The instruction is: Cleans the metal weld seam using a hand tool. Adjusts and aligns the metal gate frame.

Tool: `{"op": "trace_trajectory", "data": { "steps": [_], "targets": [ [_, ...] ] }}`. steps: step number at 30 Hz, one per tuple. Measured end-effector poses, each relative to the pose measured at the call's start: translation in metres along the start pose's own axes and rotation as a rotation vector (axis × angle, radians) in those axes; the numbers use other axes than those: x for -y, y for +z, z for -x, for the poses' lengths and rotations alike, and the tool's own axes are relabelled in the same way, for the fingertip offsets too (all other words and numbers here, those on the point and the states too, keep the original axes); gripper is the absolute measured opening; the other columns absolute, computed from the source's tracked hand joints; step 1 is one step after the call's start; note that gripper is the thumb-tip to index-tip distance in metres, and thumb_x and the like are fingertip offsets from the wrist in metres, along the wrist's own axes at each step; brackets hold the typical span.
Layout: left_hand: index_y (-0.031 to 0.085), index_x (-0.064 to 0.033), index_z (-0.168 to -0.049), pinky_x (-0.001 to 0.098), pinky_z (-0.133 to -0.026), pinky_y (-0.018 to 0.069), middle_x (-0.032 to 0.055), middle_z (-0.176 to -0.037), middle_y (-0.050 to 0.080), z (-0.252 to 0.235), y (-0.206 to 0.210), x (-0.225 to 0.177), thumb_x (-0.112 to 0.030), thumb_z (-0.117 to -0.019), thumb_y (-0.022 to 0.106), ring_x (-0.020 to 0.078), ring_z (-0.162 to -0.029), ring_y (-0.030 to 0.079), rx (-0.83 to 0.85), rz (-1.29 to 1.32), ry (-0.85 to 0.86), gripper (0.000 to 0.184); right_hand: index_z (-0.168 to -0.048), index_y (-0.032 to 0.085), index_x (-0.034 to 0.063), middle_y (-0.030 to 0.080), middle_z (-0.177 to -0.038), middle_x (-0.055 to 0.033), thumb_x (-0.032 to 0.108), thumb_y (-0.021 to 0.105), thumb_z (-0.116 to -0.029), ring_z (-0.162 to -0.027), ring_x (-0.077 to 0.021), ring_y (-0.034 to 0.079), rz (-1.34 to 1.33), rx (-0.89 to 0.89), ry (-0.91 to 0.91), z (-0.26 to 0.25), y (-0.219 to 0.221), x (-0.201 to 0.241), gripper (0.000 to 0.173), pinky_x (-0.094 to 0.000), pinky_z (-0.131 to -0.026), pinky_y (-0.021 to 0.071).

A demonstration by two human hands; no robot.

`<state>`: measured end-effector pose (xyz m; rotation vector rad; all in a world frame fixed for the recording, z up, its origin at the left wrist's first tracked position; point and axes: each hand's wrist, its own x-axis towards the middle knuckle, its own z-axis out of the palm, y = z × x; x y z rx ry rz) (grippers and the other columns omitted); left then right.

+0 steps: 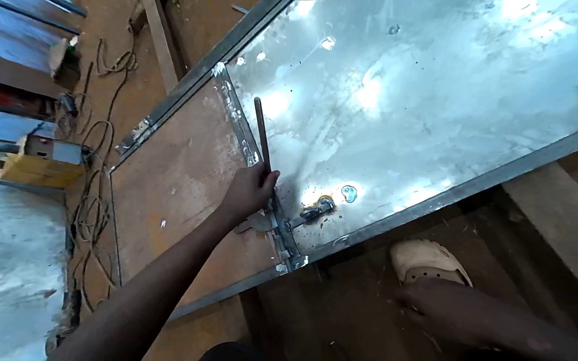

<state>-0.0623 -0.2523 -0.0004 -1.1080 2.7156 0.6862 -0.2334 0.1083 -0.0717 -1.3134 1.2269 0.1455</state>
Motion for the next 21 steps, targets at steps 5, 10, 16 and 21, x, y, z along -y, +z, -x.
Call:
{"op": "trace_trajectory", "data": {
  "steps": [5,10,16,21],
  "targets": [
    [0.062,0.0001,-0.110,0.0445,-0.056,0.0591,0.0089,-0.073,0.065,0.010,-0.003,-0.005,-0.029,-0.1082,0.048,0.0198,-0.058,0.066,-0.204,-0.004,0.149,0.032,-0.121,0.066,0.0096,0.069,-0.102,-0.0184,0.035,0.047,-0.1071,-0.099,-0.0402,0.067,0.004,-0.011,0.007,0.000,0.002,0.000,0.034,-0.0641,-0.084,0.0525],
    [0.064,-0.0013,-0.105,0.0439,-0.056,0.0584,0.0078,-0.071,0.065,0.016,0.002,-0.014,-0.032,-0.1077,0.051,0.0194,-0.058,0.066,-0.183,-0.069,0.205,0.033,-0.124,0.065,0.0108,0.069,-0.104,-0.0185,0.035,0.048,-0.1069,-0.100,-0.0404,0.068,0.006,0.006,0.026,-0.002,0.002,-0.001,0.034,-0.0645,-0.084,0.0527],
    [0.062,-0.0049,-0.096,0.0425,-0.055,0.0529,0.0058,-0.066,0.059,0.013,0.015,-0.011,-0.034,-0.1065,0.054,0.0193,-0.056,0.061,-0.095,-0.150,0.230,0.032,-0.123,0.064,0.0119,0.069,-0.101,-0.0182,0.034,0.047,-0.1068,-0.097,-0.0402,0.068,0.010,0.005,0.034,0.000,0.001,-0.003,0.032,-0.0638,-0.082,0.0529],
    [0.062,0.0002,-0.107,0.0440,-0.056,0.0566,0.0086,-0.071,0.063,0.013,0.008,-0.018,-0.028,-0.1074,0.050,0.0202,-0.058,0.064,-0.213,-0.055,0.233,0.031,-0.122,0.065,0.0150,0.070,-0.100,-0.0153,0.036,0.048,-0.1058,-0.096,-0.0376,0.068,0.005,0.006,0.050,-0.001,0.005,-0.007,0.031,-0.0622,-0.082,0.0541]
  ]
}}
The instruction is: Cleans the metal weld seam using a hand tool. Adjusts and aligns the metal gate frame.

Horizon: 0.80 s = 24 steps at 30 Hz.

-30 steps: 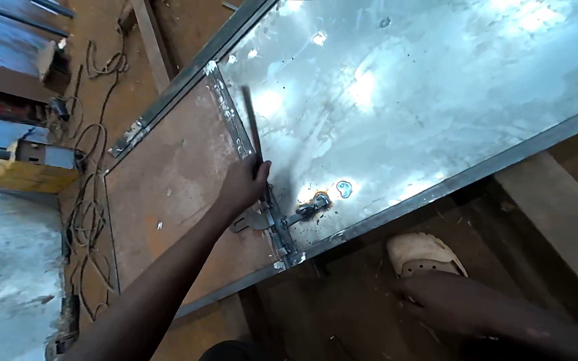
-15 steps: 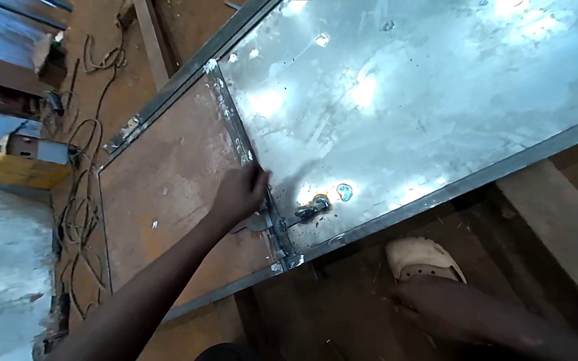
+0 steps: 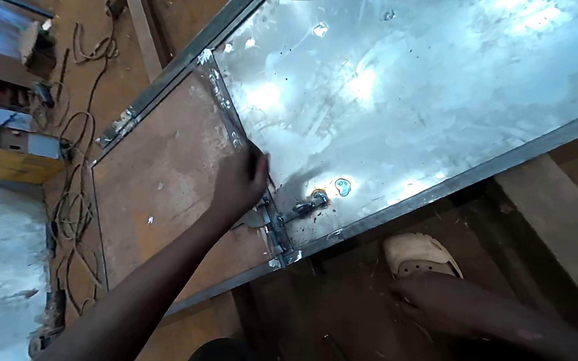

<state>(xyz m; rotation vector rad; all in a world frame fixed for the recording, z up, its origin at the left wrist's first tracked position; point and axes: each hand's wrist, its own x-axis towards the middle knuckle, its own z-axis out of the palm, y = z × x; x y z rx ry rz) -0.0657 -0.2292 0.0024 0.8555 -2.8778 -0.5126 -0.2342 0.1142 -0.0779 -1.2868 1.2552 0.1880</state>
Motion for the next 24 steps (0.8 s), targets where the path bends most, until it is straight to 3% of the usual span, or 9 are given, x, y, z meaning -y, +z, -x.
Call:
{"op": "trace_trajectory", "data": {
  "steps": [1,3,6,10,14,16,18,22,24],
  "targets": [
    [0.063,-0.0008,-0.107,0.0482,-0.059,0.0565,0.0103,-0.072,0.064,0.000,0.003,0.006,-0.031,-0.1079,0.051,0.0235,-0.061,0.065,0.103,-0.030,-0.052,0.032,-0.124,0.064,0.0131,0.069,-0.101,-0.0172,0.034,0.047,-0.1066,-0.097,-0.0392,0.068,0.000,0.008,-0.008,0.001,-0.003,0.003,0.032,-0.0629,-0.082,0.0531],
    [0.065,-0.0030,-0.104,0.0465,-0.058,0.0578,0.0084,-0.071,0.064,-0.009,-0.002,0.010,-0.035,-0.1080,0.052,0.0213,-0.059,0.066,0.156,-0.033,-0.073,0.035,-0.124,0.063,0.0108,0.069,-0.102,-0.0190,0.032,0.047,-0.1069,-0.098,-0.0410,0.067,0.003,0.004,-0.019,0.001,-0.005,0.006,0.032,-0.0640,-0.083,0.0526],
    [0.062,-0.0012,-0.108,0.0408,-0.054,0.0593,0.0070,-0.073,0.065,-0.019,-0.014,0.004,-0.032,-0.1088,0.049,0.0173,-0.056,0.065,-0.047,0.131,-0.082,0.034,-0.124,0.063,0.0105,0.069,-0.101,-0.0183,0.032,0.048,-0.1065,-0.097,-0.0401,0.068,0.002,0.009,-0.015,0.002,-0.002,0.005,0.032,-0.0635,-0.082,0.0529],
    [0.064,-0.0026,-0.107,0.0425,-0.056,0.0596,0.0080,-0.073,0.066,-0.008,-0.003,0.022,-0.035,-0.1086,0.050,0.0182,-0.056,0.066,0.054,0.077,-0.171,0.035,-0.126,0.062,0.0106,0.069,-0.102,-0.0189,0.036,0.045,-0.1080,-0.098,-0.0407,0.067,0.007,0.004,-0.023,0.002,-0.004,0.003,0.036,-0.0644,-0.084,0.0524],
    [0.059,-0.0023,-0.109,0.0388,-0.053,0.0589,0.0059,-0.074,0.063,-0.006,-0.016,0.004,-0.030,-0.1095,0.047,0.0162,-0.057,0.064,-0.119,0.135,-0.118,0.030,-0.124,0.064,0.0095,0.069,-0.102,-0.0188,0.037,0.045,-0.1080,-0.098,-0.0403,0.067,-0.029,0.000,-0.039,0.000,-0.005,0.004,0.037,-0.0639,-0.084,0.0519],
    [0.063,0.0013,-0.110,0.0497,-0.063,0.0584,0.0125,-0.077,0.065,0.004,-0.003,0.009,-0.029,-0.1081,0.048,0.0249,-0.064,0.066,0.080,0.072,-0.199,0.033,-0.124,0.063,0.0092,0.069,-0.103,-0.0193,0.037,0.045,-0.1081,-0.100,-0.0408,0.067,-0.010,0.008,-0.041,-0.001,-0.004,0.006,0.037,-0.0643,-0.086,0.0516],
    [0.066,-0.0026,-0.106,0.0488,-0.063,0.0580,0.0104,-0.075,0.066,0.008,0.006,0.014,-0.035,-0.1087,0.050,0.0235,-0.063,0.067,0.163,0.023,-0.231,0.036,-0.124,0.064,0.0079,0.069,-0.103,-0.0203,0.036,0.046,-0.1078,-0.100,-0.0417,0.067,0.007,0.011,-0.050,-0.004,-0.005,0.008,0.036,-0.0655,-0.085,0.0516],
    [0.060,-0.0012,-0.112,0.0411,-0.055,0.0593,0.0067,-0.075,0.065,0.007,-0.001,0.011,-0.030,-0.1093,0.047,0.0172,-0.058,0.065,-0.103,0.084,-0.112,0.032,-0.125,0.064,0.0102,0.069,-0.100,-0.0182,0.035,0.046,-0.1072,-0.096,-0.0394,0.067,-0.022,0.008,-0.051,-0.004,-0.002,0.006,0.035,-0.0639,-0.084,0.0519],
    [0.062,-0.0002,-0.110,0.0464,-0.059,0.0591,0.0100,-0.075,0.065,0.007,0.004,0.015,-0.032,-0.1093,0.049,0.0211,-0.059,0.066,0.057,0.066,-0.163,0.034,-0.129,0.064,0.0123,0.069,-0.104,-0.0177,0.036,0.046,-0.1073,-0.099,-0.0392,0.067,-0.019,0.003,-0.039,-0.003,0.000,0.003,0.037,-0.0641,-0.086,0.0517]
  ]
}}
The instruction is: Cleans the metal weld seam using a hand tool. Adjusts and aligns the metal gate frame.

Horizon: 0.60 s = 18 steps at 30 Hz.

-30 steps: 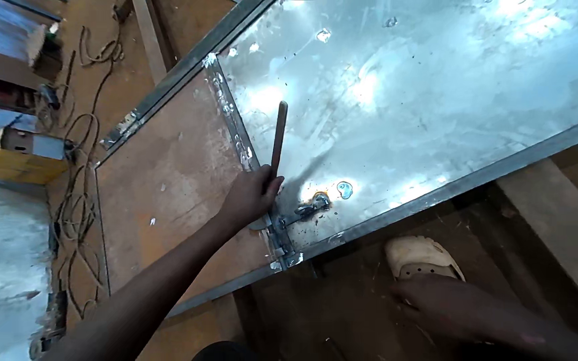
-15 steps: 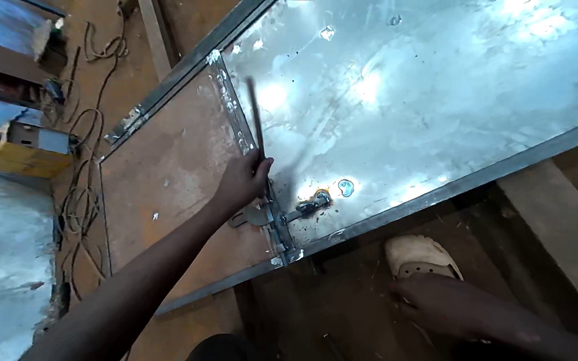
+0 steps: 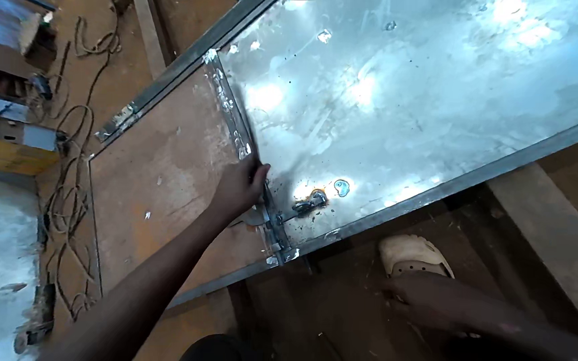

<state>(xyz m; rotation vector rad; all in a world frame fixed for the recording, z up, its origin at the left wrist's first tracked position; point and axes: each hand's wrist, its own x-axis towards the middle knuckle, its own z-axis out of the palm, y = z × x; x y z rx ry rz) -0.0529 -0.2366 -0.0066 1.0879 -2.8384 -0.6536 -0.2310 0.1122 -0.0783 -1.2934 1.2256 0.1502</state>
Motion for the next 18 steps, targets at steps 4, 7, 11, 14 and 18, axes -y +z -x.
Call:
{"op": "trace_trajectory", "data": {
  "steps": [4,7,11,14,18],
  "targets": [
    [0.063,-0.0020,-0.109,0.0426,-0.056,0.0589,0.0076,-0.073,0.065,-0.008,-0.020,-0.013,-0.033,-0.1082,0.050,0.0183,-0.057,0.065,-0.101,-0.011,0.075,0.034,-0.127,0.064,0.0090,0.069,-0.106,-0.0201,0.035,0.046,-0.1079,-0.103,-0.0411,0.067,0.007,0.020,0.012,-0.002,-0.002,0.002,0.037,-0.0646,-0.088,0.0513],
    [0.063,-0.0001,-0.107,0.0499,-0.062,0.0576,0.0115,-0.075,0.064,-0.005,-0.007,-0.010,-0.031,-0.1078,0.051,0.0245,-0.063,0.066,0.056,-0.059,0.008,0.033,-0.127,0.064,0.0105,0.069,-0.106,-0.0184,0.037,0.045,-0.1081,-0.101,-0.0395,0.067,0.008,0.020,0.012,-0.002,-0.004,0.005,0.037,-0.0633,-0.087,0.0515],
    [0.065,-0.0016,-0.106,0.0486,-0.060,0.0566,0.0100,-0.073,0.064,-0.006,-0.005,-0.010,-0.034,-0.1076,0.053,0.0236,-0.061,0.065,-0.006,-0.088,0.064,0.034,-0.124,0.064,0.0087,0.069,-0.105,-0.0198,0.036,0.047,-0.1073,-0.102,-0.0410,0.067,0.015,0.022,0.039,-0.004,-0.005,0.006,0.037,-0.0650,-0.087,0.0512],
    [0.061,-0.0005,-0.110,0.0436,-0.057,0.0568,0.0087,-0.074,0.063,-0.006,-0.003,-0.002,-0.030,-0.1081,0.050,0.0197,-0.059,0.064,-0.096,-0.019,0.059,0.032,-0.124,0.063,0.0089,0.069,-0.103,-0.0196,0.036,0.046,-0.1076,-0.099,-0.0410,0.067,-0.005,0.025,0.027,-0.002,-0.002,0.002,0.036,-0.0653,-0.084,0.0513],
    [0.065,-0.0012,-0.108,0.0467,-0.059,0.0588,0.0102,-0.074,0.066,-0.017,-0.024,-0.008,-0.033,-0.1085,0.050,0.0212,-0.059,0.066,-0.039,-0.050,0.015,0.035,-0.126,0.064,0.0105,0.069,-0.104,-0.0198,0.036,0.048,-0.1067,-0.100,-0.0418,0.067,0.018,0.030,0.050,-0.003,-0.003,0.000,0.035,-0.0659,-0.084,0.0518]
  ]
}}
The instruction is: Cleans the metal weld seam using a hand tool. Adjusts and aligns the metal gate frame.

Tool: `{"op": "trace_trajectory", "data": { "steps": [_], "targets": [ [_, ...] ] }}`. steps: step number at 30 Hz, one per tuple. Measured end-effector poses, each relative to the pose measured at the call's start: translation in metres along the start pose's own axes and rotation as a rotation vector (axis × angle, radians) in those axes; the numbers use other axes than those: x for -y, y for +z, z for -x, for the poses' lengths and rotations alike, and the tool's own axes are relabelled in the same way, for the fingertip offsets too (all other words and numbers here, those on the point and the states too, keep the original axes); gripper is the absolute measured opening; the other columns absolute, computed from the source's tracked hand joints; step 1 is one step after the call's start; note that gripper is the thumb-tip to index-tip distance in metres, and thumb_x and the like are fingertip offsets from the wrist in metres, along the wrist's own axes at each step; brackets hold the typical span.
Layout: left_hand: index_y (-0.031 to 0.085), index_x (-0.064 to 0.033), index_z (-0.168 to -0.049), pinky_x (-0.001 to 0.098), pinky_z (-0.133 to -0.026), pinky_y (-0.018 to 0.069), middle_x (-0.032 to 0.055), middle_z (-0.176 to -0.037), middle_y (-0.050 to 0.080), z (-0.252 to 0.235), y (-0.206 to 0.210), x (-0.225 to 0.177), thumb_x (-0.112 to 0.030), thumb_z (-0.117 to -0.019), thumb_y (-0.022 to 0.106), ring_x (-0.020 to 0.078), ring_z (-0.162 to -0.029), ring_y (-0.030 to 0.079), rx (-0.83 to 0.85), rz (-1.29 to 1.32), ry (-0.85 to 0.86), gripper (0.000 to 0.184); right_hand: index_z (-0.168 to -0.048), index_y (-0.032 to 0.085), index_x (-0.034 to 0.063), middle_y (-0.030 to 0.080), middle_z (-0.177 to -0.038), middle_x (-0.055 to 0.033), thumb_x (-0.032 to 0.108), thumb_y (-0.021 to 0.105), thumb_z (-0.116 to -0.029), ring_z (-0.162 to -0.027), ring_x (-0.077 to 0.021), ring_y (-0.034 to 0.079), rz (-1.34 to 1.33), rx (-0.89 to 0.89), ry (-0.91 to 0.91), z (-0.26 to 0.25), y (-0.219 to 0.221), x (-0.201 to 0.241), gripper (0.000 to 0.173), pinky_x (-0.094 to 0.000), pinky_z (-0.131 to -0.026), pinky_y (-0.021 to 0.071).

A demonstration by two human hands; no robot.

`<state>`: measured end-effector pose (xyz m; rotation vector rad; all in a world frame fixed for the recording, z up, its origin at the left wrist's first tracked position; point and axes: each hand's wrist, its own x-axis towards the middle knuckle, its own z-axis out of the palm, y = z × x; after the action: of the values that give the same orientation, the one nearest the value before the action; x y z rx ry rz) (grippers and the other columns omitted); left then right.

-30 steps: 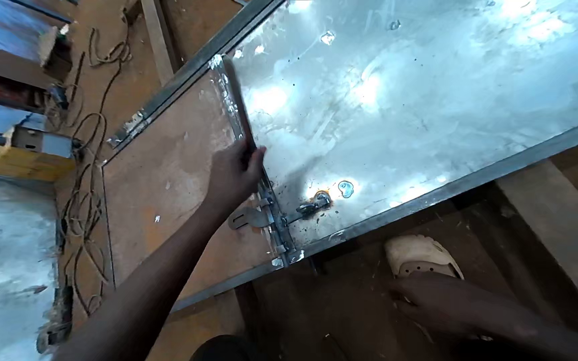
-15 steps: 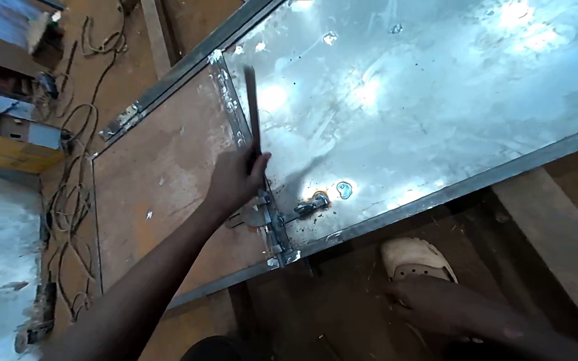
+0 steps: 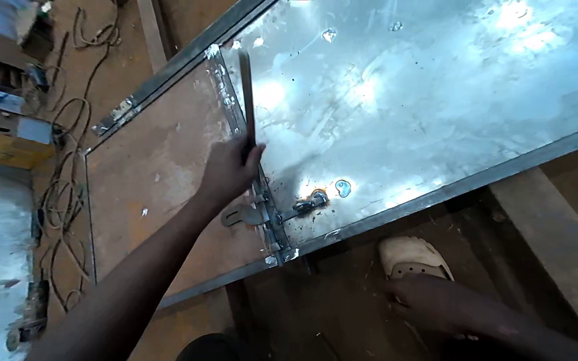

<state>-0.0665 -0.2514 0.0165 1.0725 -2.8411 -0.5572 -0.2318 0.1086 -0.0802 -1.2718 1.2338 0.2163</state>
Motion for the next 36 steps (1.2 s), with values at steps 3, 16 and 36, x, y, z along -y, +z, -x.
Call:
{"op": "trace_trajectory", "data": {
  "steps": [3,16,36],
  "targets": [
    [0.059,-0.0001,-0.114,0.0440,-0.060,0.0578,0.0101,-0.078,0.064,0.003,0.004,0.003,-0.031,-0.1093,0.046,0.0207,-0.062,0.065,-0.136,0.050,-0.002,0.034,-0.126,0.064,0.0105,0.069,-0.105,-0.0193,0.036,0.046,-0.1074,-0.101,-0.0410,0.067,-0.010,-0.005,-0.015,-0.001,0.000,0.003,0.037,-0.0651,-0.086,0.0513],
    [0.064,-0.0020,-0.117,0.0418,-0.057,0.0604,0.0096,-0.076,0.068,0.007,0.030,0.032,-0.039,-0.1095,0.048,0.0198,-0.057,0.066,-0.081,0.351,-0.464,0.041,-0.127,0.063,0.0131,0.069,-0.103,-0.0184,0.037,0.047,-0.1069,-0.098,-0.0405,0.067,0.005,0.011,-0.002,-0.003,-0.001,0.001,0.035,-0.0647,-0.083,0.0524],
    [0.058,-0.0025,-0.112,0.0373,-0.044,0.0572,0.0075,-0.070,0.066,0.081,0.017,-0.011,-0.032,-0.1119,0.042,0.0190,-0.048,0.063,-0.140,0.496,-0.433,0.033,-0.127,0.063,0.0129,0.070,-0.101,-0.0191,0.038,0.048,-0.1064,-0.096,-0.0411,0.068,0.010,0.006,-0.005,-0.010,0.002,-0.013,0.036,-0.0659,-0.083,0.0524]
  ]
}}
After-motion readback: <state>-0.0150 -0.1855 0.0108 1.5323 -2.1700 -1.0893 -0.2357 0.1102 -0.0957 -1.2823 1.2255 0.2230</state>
